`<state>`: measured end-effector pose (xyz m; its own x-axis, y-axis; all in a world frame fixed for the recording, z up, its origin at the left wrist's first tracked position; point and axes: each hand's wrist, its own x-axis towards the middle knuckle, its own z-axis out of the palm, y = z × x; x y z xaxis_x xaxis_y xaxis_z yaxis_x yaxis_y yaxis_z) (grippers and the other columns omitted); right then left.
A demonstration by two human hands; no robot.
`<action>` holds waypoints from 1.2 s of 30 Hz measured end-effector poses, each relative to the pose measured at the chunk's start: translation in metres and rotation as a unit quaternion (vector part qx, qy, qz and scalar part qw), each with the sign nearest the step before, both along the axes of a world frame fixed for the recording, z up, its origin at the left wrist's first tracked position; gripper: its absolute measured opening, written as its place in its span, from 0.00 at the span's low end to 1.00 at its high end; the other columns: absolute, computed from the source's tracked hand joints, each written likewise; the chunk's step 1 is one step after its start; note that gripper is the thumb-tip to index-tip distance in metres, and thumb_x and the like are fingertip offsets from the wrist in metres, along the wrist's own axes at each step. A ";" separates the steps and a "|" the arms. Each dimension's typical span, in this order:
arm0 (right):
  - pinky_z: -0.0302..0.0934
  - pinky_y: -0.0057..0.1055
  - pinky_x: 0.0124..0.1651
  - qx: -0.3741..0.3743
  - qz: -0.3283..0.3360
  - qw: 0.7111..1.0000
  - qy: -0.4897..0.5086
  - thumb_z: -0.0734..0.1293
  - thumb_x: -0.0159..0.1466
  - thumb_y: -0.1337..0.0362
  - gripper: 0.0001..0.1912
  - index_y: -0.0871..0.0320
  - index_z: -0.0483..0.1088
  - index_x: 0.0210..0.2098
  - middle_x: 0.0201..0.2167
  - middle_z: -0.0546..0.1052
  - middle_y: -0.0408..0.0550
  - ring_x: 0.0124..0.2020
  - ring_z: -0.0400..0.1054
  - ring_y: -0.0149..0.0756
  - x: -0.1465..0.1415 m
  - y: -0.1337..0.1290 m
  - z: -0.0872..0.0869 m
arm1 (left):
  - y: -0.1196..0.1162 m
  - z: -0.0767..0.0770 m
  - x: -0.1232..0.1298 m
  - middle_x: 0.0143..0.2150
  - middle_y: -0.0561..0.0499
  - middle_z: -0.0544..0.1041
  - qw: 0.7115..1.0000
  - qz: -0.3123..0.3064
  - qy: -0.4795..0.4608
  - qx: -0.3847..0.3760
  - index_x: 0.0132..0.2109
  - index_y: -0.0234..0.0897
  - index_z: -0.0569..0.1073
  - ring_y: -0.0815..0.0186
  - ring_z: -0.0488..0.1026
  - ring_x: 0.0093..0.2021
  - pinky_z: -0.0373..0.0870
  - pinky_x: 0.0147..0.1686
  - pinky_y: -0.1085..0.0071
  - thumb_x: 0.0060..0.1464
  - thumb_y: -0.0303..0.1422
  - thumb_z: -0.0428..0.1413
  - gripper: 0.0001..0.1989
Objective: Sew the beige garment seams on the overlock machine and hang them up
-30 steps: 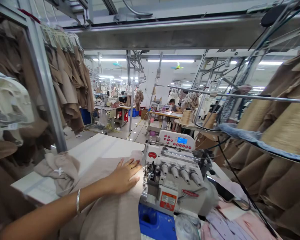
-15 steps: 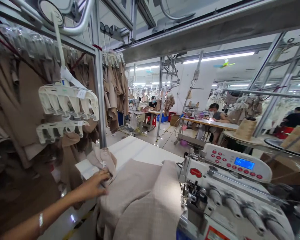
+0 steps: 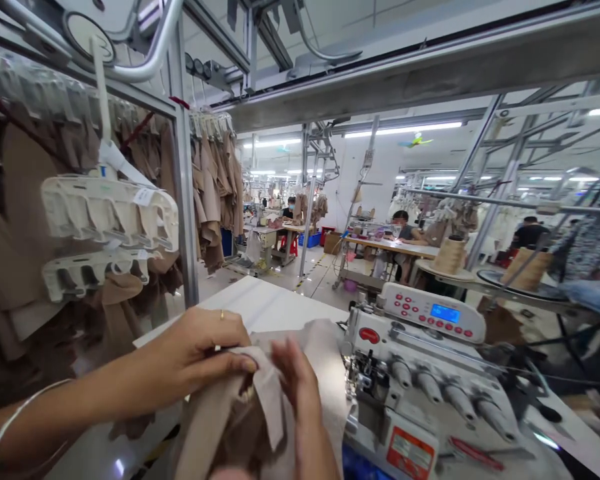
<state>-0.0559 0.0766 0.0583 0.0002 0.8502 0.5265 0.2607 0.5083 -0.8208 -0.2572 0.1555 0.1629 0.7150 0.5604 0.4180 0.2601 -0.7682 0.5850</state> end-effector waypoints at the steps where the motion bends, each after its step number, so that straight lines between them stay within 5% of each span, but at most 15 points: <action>1: 0.67 0.32 0.54 -0.033 0.017 0.999 0.031 0.74 0.61 0.55 0.36 0.52 0.59 0.65 0.56 0.73 0.52 0.57 0.68 0.47 -0.003 0.006 0.008 | -0.004 -0.001 0.005 0.26 0.55 0.68 1.000 -0.003 0.015 0.000 0.30 0.35 0.74 0.71 0.64 0.30 0.56 0.31 0.75 0.64 0.42 0.53 0.19; 4: 0.66 0.23 0.35 -0.031 0.030 0.996 0.072 0.69 0.65 0.57 0.10 0.54 0.73 0.43 0.33 0.78 0.44 0.35 0.73 0.37 -0.001 0.011 0.024 | 0.001 -0.010 0.003 0.23 0.58 0.63 0.981 -0.020 0.067 -0.180 0.28 0.34 0.73 0.72 0.59 0.26 0.53 0.25 0.77 0.55 0.47 0.61 0.19; 8: 0.62 0.25 0.30 -0.106 0.049 0.979 0.169 0.70 0.64 0.51 0.14 0.56 0.74 0.32 0.25 0.73 0.43 0.27 0.66 0.34 0.017 -0.005 0.033 | 0.026 -0.036 -0.023 0.30 0.56 0.72 0.896 -0.123 0.195 -0.380 0.36 0.35 0.77 0.69 0.65 0.31 0.63 0.31 0.77 0.44 0.49 0.68 0.22; 11: 0.67 0.33 0.38 -0.246 0.096 0.915 0.306 0.75 0.57 0.47 0.20 0.55 0.77 0.38 0.28 0.77 0.46 0.30 0.72 0.40 0.031 -0.019 0.038 | 0.048 -0.050 -0.043 0.28 0.55 0.71 0.877 -0.132 0.172 -0.428 0.33 0.35 0.76 0.69 0.64 0.30 0.63 0.32 0.76 0.45 0.60 0.61 0.29; 13: 0.67 0.39 0.47 -0.311 0.130 0.879 0.337 0.76 0.55 0.47 0.24 0.58 0.79 0.41 0.32 0.80 0.50 0.36 0.74 0.45 0.036 -0.022 0.035 | 0.067 -0.047 -0.049 0.26 0.54 0.68 0.910 -0.072 0.108 -0.393 0.29 0.36 0.72 0.69 0.63 0.27 0.61 0.27 0.76 0.48 0.63 0.56 0.31; 15: 0.66 0.41 0.51 -0.323 0.141 0.866 0.355 0.76 0.55 0.48 0.24 0.59 0.79 0.43 0.35 0.81 0.52 0.39 0.75 0.47 0.038 -0.018 0.022 | 0.088 -0.038 -0.041 0.24 0.54 0.67 0.967 0.002 0.073 -0.246 0.26 0.37 0.70 0.68 0.62 0.25 0.60 0.25 0.75 0.55 0.60 0.52 0.29; 19: 0.66 0.37 0.49 -0.246 0.047 0.906 0.343 0.76 0.57 0.48 0.22 0.59 0.80 0.41 0.36 0.82 0.51 0.43 0.75 0.46 0.038 0.007 -0.029 | 0.106 -0.041 0.015 0.37 0.47 0.75 0.995 0.066 0.060 0.045 0.34 0.37 0.77 0.59 0.71 0.40 0.68 0.42 0.66 0.58 0.41 0.56 0.13; 23: 0.67 0.35 0.44 -0.185 0.020 0.926 0.329 0.76 0.57 0.47 0.21 0.59 0.78 0.39 0.35 0.82 0.50 0.44 0.75 0.47 0.043 0.023 -0.068 | 0.062 -0.093 0.083 0.58 0.45 0.72 0.995 -0.025 0.071 0.061 0.56 0.42 0.72 0.58 0.68 0.57 0.63 0.58 0.62 0.63 0.35 0.53 0.16; 26: 0.68 0.34 0.41 -0.185 -0.041 0.907 0.375 0.76 0.53 0.42 0.26 0.58 0.78 0.39 0.37 0.82 0.50 0.43 0.74 0.48 0.048 0.019 -0.075 | 0.028 -0.123 0.111 0.51 0.47 0.74 0.989 -0.085 0.110 0.058 0.53 0.41 0.71 0.61 0.70 0.51 0.67 0.53 0.66 0.67 0.36 0.49 0.12; 30: 0.68 0.32 0.42 -0.191 -0.091 0.906 0.366 0.75 0.53 0.38 0.28 0.57 0.76 0.36 0.40 0.81 0.48 0.40 0.74 0.44 0.042 0.009 -0.087 | 0.036 -0.111 0.122 0.42 0.47 0.71 0.989 -0.061 0.102 0.091 0.40 0.37 0.70 0.60 0.68 0.43 0.65 0.44 0.65 0.68 0.35 0.47 0.10; 34: 0.68 0.33 0.38 -0.169 -0.008 0.922 0.348 0.71 0.57 0.38 0.26 0.56 0.70 0.32 0.27 0.78 0.46 0.31 0.74 0.41 0.026 0.009 -0.126 | 0.065 -0.085 0.133 0.41 0.49 0.70 0.985 -0.093 0.080 0.118 0.38 0.39 0.74 0.60 0.65 0.45 0.62 0.44 0.66 0.66 0.35 0.51 0.10; 36: 0.70 0.38 0.41 -0.172 -0.048 0.913 0.368 0.75 0.51 0.37 0.29 0.55 0.70 0.35 0.30 0.79 0.48 0.35 0.76 0.47 0.024 0.012 -0.146 | 0.068 -0.088 0.140 0.42 0.49 0.71 0.984 -0.121 0.077 0.107 0.37 0.39 0.75 0.61 0.66 0.46 0.62 0.46 0.67 0.64 0.33 0.54 0.08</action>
<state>-0.0317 0.0884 -0.0878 0.3296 0.9424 0.0562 -0.3947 0.1916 -0.8986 -0.1170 0.2240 0.0750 0.8807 0.2773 0.3840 0.1278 -0.9198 0.3711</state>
